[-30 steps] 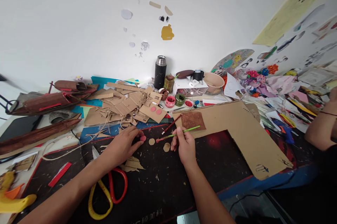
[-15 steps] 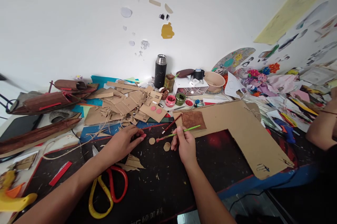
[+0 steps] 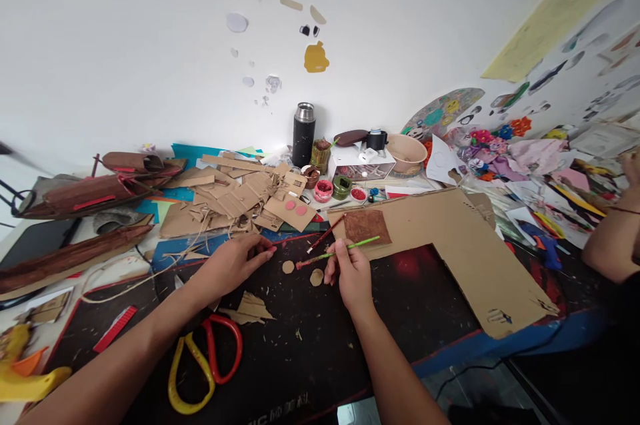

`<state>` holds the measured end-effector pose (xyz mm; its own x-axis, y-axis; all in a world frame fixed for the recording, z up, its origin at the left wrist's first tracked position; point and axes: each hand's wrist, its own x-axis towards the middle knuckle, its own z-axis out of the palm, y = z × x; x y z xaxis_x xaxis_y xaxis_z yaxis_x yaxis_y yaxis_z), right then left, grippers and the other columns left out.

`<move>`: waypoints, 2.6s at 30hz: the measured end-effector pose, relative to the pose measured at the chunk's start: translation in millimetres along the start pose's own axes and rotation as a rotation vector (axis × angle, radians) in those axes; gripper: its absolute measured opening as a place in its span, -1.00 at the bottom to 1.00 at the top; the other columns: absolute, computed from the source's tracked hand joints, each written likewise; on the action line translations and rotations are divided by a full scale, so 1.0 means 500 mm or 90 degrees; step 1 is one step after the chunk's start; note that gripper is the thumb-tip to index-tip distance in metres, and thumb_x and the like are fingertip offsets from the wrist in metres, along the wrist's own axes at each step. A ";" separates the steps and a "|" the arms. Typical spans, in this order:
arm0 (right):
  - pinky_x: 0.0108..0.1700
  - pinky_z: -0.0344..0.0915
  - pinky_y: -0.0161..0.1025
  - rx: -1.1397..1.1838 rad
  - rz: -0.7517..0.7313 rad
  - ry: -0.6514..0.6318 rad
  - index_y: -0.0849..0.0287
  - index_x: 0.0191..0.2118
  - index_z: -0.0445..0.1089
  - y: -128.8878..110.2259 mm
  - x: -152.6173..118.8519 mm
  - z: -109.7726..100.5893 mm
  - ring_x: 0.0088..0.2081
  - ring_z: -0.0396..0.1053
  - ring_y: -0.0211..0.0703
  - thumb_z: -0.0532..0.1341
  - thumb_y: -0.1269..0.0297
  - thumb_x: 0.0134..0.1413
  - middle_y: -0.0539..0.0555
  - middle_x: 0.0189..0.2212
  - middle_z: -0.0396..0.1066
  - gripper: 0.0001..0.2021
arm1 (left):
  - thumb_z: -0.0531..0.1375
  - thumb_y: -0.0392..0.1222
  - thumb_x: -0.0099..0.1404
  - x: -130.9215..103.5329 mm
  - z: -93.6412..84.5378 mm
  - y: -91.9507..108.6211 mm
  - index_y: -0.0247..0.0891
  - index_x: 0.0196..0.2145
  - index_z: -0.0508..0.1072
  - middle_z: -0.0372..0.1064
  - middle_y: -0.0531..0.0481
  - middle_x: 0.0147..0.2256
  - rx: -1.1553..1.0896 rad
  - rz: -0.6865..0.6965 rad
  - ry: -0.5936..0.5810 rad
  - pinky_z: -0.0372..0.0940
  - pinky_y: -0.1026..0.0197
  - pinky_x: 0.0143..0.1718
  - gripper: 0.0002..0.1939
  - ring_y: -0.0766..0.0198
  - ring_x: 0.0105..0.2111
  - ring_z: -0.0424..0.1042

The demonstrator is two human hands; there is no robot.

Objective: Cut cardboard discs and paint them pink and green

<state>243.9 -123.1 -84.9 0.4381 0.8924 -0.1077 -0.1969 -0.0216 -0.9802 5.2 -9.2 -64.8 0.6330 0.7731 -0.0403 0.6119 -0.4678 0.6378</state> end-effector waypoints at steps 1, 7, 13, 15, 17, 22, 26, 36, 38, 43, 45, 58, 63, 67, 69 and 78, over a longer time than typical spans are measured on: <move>-0.68 0.12 -0.41 0.003 -0.001 -0.001 0.14 -0.36 0.41 0.000 0.000 0.000 -0.73 0.28 -0.29 0.27 -0.33 0.18 -0.13 -0.73 0.28 -0.45 | 0.08 0.16 0.47 0.002 0.001 -0.002 -0.14 -0.13 0.56 0.59 -0.08 -0.18 0.002 0.000 0.001 0.37 0.07 -0.13 -0.61 0.01 -0.16 0.56; -0.69 0.11 -0.42 0.014 -0.003 -0.005 0.14 -0.36 0.40 -0.002 -0.001 0.001 -0.74 0.26 -0.30 0.29 -0.31 0.19 -0.14 -0.74 0.26 -0.47 | 0.06 0.19 0.46 0.014 0.000 0.000 -0.13 -0.13 0.56 0.60 -0.07 -0.20 0.008 -0.030 0.003 0.37 0.10 -0.19 -0.58 0.01 -0.20 0.57; -0.68 0.11 -0.42 0.012 0.001 -0.006 0.15 -0.36 0.41 -0.003 -0.001 0.001 -0.73 0.27 -0.31 0.28 -0.34 0.17 -0.13 -0.73 0.27 -0.45 | 0.03 0.20 0.45 0.020 -0.008 0.009 -0.14 -0.21 0.57 0.61 -0.09 -0.23 0.021 -0.034 0.007 0.37 0.10 -0.21 -0.55 -0.01 -0.22 0.58; -0.68 0.10 -0.43 0.011 0.003 -0.006 0.15 -0.36 0.41 -0.004 -0.001 0.000 -0.73 0.28 -0.31 0.28 -0.34 0.17 -0.13 -0.73 0.28 -0.44 | 0.03 0.21 0.43 0.022 -0.007 0.007 -0.14 -0.21 0.56 0.61 -0.10 -0.23 0.016 -0.045 0.015 0.36 0.09 -0.20 -0.55 -0.01 -0.22 0.57; -0.68 0.11 -0.43 0.010 0.002 -0.008 0.15 -0.35 0.41 -0.006 -0.001 0.000 -0.73 0.28 -0.31 0.28 -0.35 0.17 -0.13 -0.74 0.28 -0.44 | 0.04 0.22 0.42 0.024 -0.005 0.004 -0.15 -0.20 0.54 0.60 -0.09 -0.22 0.009 -0.060 0.029 0.34 0.10 -0.20 -0.56 0.00 -0.23 0.56; -0.67 0.12 -0.42 0.009 -0.002 -0.015 0.15 -0.35 0.41 -0.006 -0.002 0.000 -0.73 0.28 -0.31 0.27 -0.33 0.19 -0.14 -0.74 0.28 -0.45 | 0.06 0.21 0.41 0.027 -0.001 -0.001 -0.14 -0.23 0.47 0.56 -0.04 -0.30 -0.005 -0.089 0.051 0.27 0.13 -0.28 -0.60 0.06 -0.31 0.52; -0.67 0.11 -0.42 0.010 0.000 -0.016 0.15 -0.34 0.41 -0.004 -0.001 0.000 -0.73 0.28 -0.30 0.27 -0.33 0.19 -0.14 -0.74 0.28 -0.45 | 0.07 0.21 0.40 0.027 -0.002 0.004 -0.15 -0.25 0.46 0.54 -0.02 -0.32 -0.013 -0.101 0.065 0.25 0.14 -0.30 -0.61 0.08 -0.34 0.50; -0.68 0.11 -0.43 0.013 0.000 -0.016 0.16 -0.35 0.41 -0.007 -0.001 0.000 -0.73 0.28 -0.31 0.28 -0.33 0.17 -0.14 -0.74 0.28 -0.45 | 0.10 0.27 0.35 -0.004 -0.013 0.034 -0.16 -0.31 0.48 0.46 0.04 -0.42 -0.076 -0.090 -0.033 0.19 0.18 -0.37 -0.56 0.14 -0.41 0.41; -0.68 0.10 -0.43 0.015 0.000 -0.015 0.15 -0.35 0.41 -0.007 -0.001 0.000 -0.74 0.27 -0.31 0.28 -0.33 0.17 -0.14 -0.74 0.28 -0.45 | 0.10 0.26 0.33 -0.006 -0.011 0.034 -0.16 -0.31 0.49 0.46 0.04 -0.42 -0.067 -0.090 -0.051 0.17 0.17 -0.36 -0.57 0.14 -0.41 0.39; -0.68 0.11 -0.43 0.013 -0.001 -0.015 0.16 -0.34 0.41 -0.004 -0.001 0.000 -0.74 0.28 -0.31 0.28 -0.32 0.19 -0.14 -0.74 0.28 -0.46 | 0.09 0.26 0.32 -0.003 -0.005 0.042 -0.16 -0.31 0.50 0.46 0.03 -0.43 -0.057 -0.110 -0.072 0.14 0.17 -0.38 -0.56 0.14 -0.42 0.39; -0.68 0.11 -0.43 0.013 0.001 -0.014 0.16 -0.34 0.41 -0.003 -0.001 0.000 -0.74 0.28 -0.31 0.28 -0.32 0.18 -0.14 -0.73 0.28 -0.45 | 0.09 0.25 0.30 -0.001 -0.004 0.048 -0.16 -0.32 0.50 0.47 0.03 -0.44 -0.069 -0.114 -0.085 0.15 0.18 -0.39 -0.57 0.14 -0.43 0.39; -0.68 0.10 -0.43 0.009 0.000 -0.009 0.15 -0.34 0.41 -0.004 0.000 -0.002 -0.73 0.28 -0.31 0.28 -0.32 0.20 -0.14 -0.73 0.28 -0.46 | 0.13 0.16 0.28 0.026 0.040 0.097 -0.16 -0.33 0.54 0.53 0.00 -0.38 -0.097 -0.084 -0.100 0.18 0.17 -0.35 -0.64 0.12 -0.37 0.45; -0.68 0.11 -0.42 0.021 0.000 -0.009 0.15 -0.35 0.41 -0.004 -0.002 -0.003 -0.73 0.28 -0.30 0.28 -0.31 0.20 -0.14 -0.73 0.27 -0.46 | 0.11 0.12 0.30 0.023 0.023 0.080 -0.16 -0.31 0.53 0.51 0.03 -0.42 -0.080 -0.078 -0.097 0.18 0.18 -0.38 -0.66 0.13 -0.41 0.44; -0.68 0.11 -0.41 0.036 0.004 -0.008 0.14 -0.35 0.41 -0.002 -0.004 -0.004 -0.74 0.28 -0.30 0.29 -0.30 0.19 -0.14 -0.73 0.28 -0.47 | 0.09 0.05 0.33 0.012 0.017 0.061 -0.13 -0.30 0.55 0.54 0.01 -0.41 -0.003 -0.089 -0.070 0.18 0.16 -0.36 -0.70 0.09 -0.40 0.47; -0.69 0.11 -0.42 0.036 0.006 -0.007 0.15 -0.35 0.41 -0.002 -0.004 -0.004 -0.74 0.28 -0.30 0.29 -0.31 0.19 -0.14 -0.73 0.27 -0.47 | 0.09 0.03 0.35 0.010 0.022 0.057 -0.12 -0.29 0.56 0.55 -0.01 -0.42 0.051 -0.094 -0.053 0.17 0.15 -0.36 -0.70 0.07 -0.40 0.49; -0.68 0.11 -0.43 0.031 0.012 -0.005 0.15 -0.35 0.40 -0.003 -0.003 -0.004 -0.74 0.28 -0.31 0.29 -0.31 0.19 -0.14 -0.74 0.27 -0.46 | 0.05 0.03 0.51 -0.010 0.022 0.052 -0.14 -0.08 0.55 0.57 -0.12 -0.11 0.099 0.009 0.010 0.32 0.10 -0.15 -0.67 0.01 -0.14 0.55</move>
<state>245.3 -125.2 -83.6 0.4274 0.8955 -0.1239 -0.2478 -0.0158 -0.9687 23.1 -29.9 -56.5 0.6352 0.7721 -0.0193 0.6701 -0.5385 0.5108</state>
